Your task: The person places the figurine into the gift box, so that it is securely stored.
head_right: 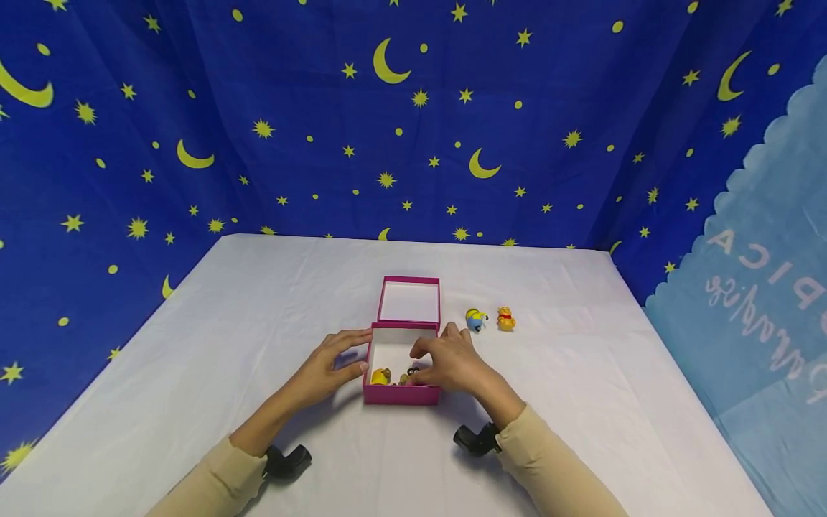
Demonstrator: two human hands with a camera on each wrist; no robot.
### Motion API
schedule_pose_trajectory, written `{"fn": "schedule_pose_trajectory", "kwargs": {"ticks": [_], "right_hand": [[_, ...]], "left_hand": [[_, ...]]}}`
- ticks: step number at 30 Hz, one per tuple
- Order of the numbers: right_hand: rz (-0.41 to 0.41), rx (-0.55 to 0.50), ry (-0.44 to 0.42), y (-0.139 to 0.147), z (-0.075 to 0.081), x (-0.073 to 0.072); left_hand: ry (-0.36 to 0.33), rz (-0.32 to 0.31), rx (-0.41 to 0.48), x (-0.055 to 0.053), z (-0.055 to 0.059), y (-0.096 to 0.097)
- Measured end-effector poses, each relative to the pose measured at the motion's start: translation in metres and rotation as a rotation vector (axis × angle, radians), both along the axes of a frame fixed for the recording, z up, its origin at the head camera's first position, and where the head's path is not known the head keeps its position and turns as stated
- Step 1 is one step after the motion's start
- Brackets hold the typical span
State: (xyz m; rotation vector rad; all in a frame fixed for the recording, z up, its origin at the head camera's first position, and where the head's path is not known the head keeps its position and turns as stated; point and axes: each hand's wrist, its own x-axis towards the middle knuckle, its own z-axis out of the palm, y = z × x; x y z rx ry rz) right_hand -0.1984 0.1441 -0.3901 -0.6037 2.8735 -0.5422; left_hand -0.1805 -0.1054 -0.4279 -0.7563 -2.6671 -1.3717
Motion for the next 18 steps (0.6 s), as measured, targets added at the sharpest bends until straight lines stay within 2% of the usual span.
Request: {"fn": "schedule_pose_trajectory", "kwargs": {"ticks": [7,18], "right_hand": [[-0.045,-0.063,-0.031,0.006,0.005,0.001],[-0.012,-0.159,0.015,0.014,0.013,0.003]], "left_hand": [[-0.001,0.002,0.001,0.000,0.000,0.000],[-0.002,0.003,0.001,0.000,0.000,0.000]]}}
